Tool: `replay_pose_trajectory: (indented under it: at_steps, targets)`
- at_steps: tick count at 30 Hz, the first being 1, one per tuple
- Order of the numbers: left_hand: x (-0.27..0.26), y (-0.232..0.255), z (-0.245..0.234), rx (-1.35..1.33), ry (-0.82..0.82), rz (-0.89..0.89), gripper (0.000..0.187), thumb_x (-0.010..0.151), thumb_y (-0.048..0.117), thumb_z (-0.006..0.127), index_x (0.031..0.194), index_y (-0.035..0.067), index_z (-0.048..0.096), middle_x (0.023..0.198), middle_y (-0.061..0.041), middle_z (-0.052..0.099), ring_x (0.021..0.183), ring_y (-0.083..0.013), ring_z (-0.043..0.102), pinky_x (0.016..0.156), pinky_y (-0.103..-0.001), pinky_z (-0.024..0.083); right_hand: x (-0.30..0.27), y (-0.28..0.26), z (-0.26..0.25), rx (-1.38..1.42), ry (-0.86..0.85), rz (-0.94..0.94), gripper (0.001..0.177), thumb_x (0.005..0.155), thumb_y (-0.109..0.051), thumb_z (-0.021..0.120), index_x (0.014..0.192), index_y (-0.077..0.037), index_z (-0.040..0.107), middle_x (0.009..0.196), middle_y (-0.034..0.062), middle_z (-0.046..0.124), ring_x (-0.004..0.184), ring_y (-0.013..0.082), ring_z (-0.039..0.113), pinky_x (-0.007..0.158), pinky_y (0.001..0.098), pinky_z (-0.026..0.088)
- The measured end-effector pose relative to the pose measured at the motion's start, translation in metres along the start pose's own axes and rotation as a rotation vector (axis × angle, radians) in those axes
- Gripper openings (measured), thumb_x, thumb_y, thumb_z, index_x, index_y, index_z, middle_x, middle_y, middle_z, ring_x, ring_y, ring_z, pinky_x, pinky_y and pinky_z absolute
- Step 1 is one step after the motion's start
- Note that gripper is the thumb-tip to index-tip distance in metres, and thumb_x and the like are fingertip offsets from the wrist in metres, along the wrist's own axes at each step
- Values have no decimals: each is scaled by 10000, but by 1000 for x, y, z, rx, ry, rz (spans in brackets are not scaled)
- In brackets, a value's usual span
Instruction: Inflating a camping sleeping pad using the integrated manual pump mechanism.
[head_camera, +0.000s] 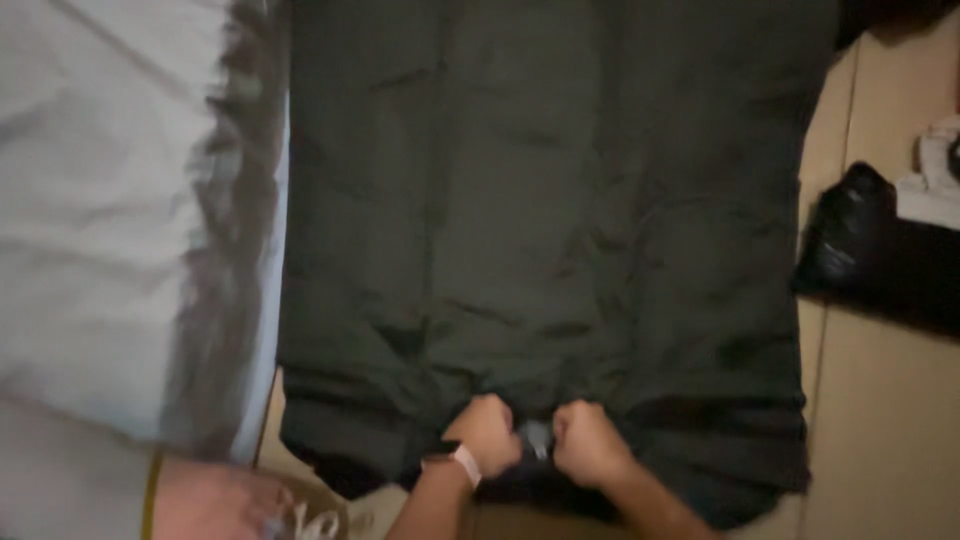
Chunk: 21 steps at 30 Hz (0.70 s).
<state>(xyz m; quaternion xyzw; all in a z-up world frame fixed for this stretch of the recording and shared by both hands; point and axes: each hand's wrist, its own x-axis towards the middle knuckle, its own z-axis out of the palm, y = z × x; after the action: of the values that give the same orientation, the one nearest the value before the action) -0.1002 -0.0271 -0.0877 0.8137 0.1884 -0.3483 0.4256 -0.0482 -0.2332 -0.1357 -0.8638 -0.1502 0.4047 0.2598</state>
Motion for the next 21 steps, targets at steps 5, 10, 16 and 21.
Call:
replay_pose_trajectory:
  at_steps: [5,10,16,21]
  targets:
    - [-8,1,3,56,-3,-20,248,715,203,684,801,-24,738,892,-260,701,866,-440,707,794,-499,579,0,-5,-7,88,-34,44,67,627,9,617,663,-19,667,731,232,684,681,363,745,650,456,568]
    - [-33,25,-26,65,-36,-33,268,673,184,720,815,-43,730,897,-300,684,897,-455,689,806,-490,571,-32,-38,-46,-73,-90,27,160,629,-30,736,768,-40,656,760,216,695,793,408,704,692,470,550]
    - [-16,24,-28,132,-213,-62,312,674,202,755,820,-67,696,892,-306,700,862,-448,712,780,-475,581,-7,-18,-40,-60,-125,15,242,649,-77,828,800,-36,644,793,176,720,831,373,711,723,455,559]
    - [-23,44,-43,130,-112,-112,286,708,198,745,847,-52,757,880,-278,721,827,-437,695,771,-483,573,8,-56,-86,-79,-152,48,252,661,-86,862,819,-34,672,804,159,717,812,354,709,725,451,574]
